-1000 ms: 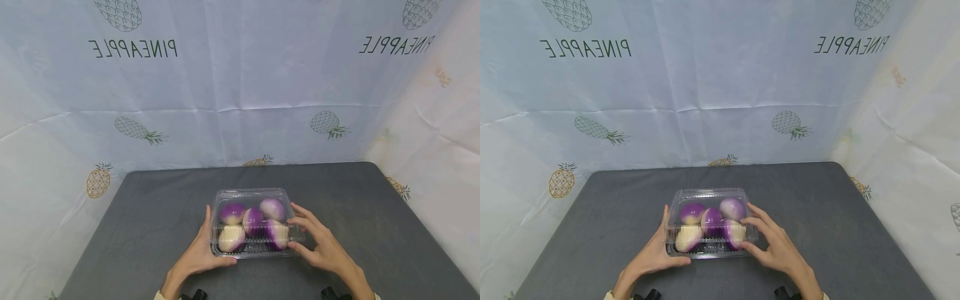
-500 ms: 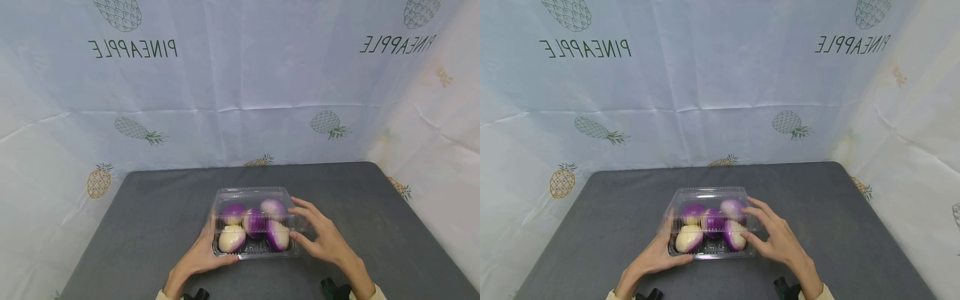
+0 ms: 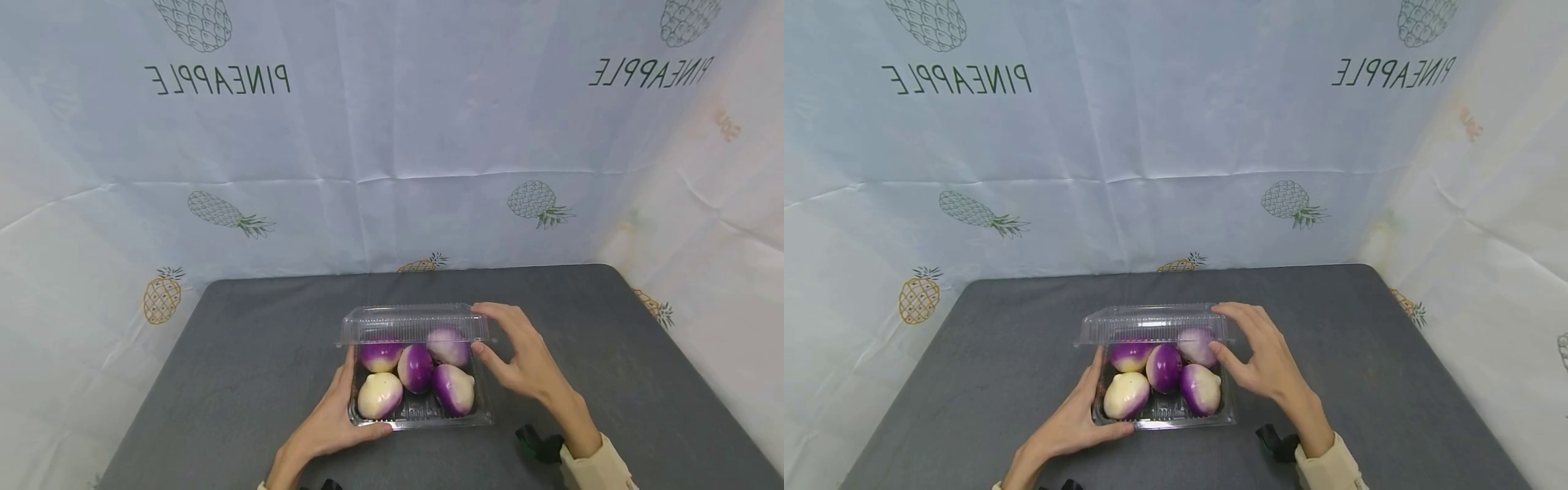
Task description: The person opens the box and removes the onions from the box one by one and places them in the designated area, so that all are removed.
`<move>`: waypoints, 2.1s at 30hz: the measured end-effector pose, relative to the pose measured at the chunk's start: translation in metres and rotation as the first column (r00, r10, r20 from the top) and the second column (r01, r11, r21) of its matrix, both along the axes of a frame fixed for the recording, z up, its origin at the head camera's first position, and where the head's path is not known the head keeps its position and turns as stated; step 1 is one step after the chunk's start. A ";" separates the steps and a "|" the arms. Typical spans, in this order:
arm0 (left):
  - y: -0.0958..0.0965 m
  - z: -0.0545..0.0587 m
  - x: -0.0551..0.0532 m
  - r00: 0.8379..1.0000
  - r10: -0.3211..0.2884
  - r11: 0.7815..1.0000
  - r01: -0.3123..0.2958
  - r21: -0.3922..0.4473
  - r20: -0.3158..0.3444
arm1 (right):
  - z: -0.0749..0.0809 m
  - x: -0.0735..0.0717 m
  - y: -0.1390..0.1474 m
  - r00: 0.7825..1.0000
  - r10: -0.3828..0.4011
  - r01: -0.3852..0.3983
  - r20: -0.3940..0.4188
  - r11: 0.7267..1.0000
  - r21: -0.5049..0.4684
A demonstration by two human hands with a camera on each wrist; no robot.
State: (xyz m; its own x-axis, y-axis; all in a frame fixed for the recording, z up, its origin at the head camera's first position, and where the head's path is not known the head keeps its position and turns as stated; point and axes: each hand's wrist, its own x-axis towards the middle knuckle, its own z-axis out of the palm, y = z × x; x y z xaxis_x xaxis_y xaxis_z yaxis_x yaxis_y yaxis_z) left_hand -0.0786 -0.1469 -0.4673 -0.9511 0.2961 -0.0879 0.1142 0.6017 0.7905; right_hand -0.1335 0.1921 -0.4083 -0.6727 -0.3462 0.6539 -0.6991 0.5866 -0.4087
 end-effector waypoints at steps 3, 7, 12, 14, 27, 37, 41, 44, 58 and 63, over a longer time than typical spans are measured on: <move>0.001 0.000 0.002 1.000 0.005 1.000 -0.005 0.001 0.000 | 0.001 -0.005 -0.001 1.000 0.002 -0.002 0.021 1.000 -0.012; 0.001 0.000 0.004 1.000 0.013 1.000 -0.013 -0.004 0.001 | 0.002 -0.011 -0.004 0.998 -0.014 0.016 0.063 0.999 -0.030; 0.001 0.000 0.005 1.000 0.019 1.000 -0.019 -0.008 0.003 | -0.001 -0.021 -0.008 0.996 -0.003 0.007 0.084 0.998 -0.055; 0.001 0.000 0.005 1.000 0.019 1.000 -0.019 -0.005 0.005 | -0.003 -0.025 -0.009 0.998 0.008 -0.004 0.069 0.999 -0.052; 0.000 0.000 0.008 1.000 0.007 1.000 -0.007 -0.007 0.018 | -0.016 -0.053 -0.012 0.995 -0.008 0.016 0.095 0.996 -0.083; 0.002 0.002 0.011 0.999 0.007 1.000 -0.008 0.024 0.043 | -0.038 -0.066 -0.012 0.962 0.027 -0.002 0.273 0.996 -0.094; 0.002 0.002 0.012 0.999 0.010 1.000 -0.011 0.019 0.041 | -0.048 -0.068 -0.011 0.941 0.042 -0.002 0.336 0.993 -0.120; 0.003 0.003 0.012 0.999 0.017 1.000 -0.018 0.020 0.038 | -0.054 -0.070 -0.009 0.919 0.047 0.010 0.392 0.990 -0.142; 0.002 0.004 0.013 0.999 0.005 1.000 -0.006 0.019 0.047 | -0.067 -0.067 -0.004 0.858 0.021 0.016 0.513 0.998 -0.067; 0.003 0.005 0.014 0.999 0.003 1.000 -0.003 0.014 0.054 | -0.066 -0.066 -0.001 0.815 -0.012 0.029 0.580 0.999 -0.020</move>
State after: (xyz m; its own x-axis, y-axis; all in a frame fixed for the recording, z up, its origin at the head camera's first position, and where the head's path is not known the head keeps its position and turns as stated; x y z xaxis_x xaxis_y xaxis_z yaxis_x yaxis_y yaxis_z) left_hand -0.0649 -0.1442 -0.4628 -0.9461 0.2948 -0.1345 0.0697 0.5906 0.8040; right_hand -0.1991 0.1906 -0.4748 -0.9370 -0.3158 0.1494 -0.3154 0.5810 -0.7503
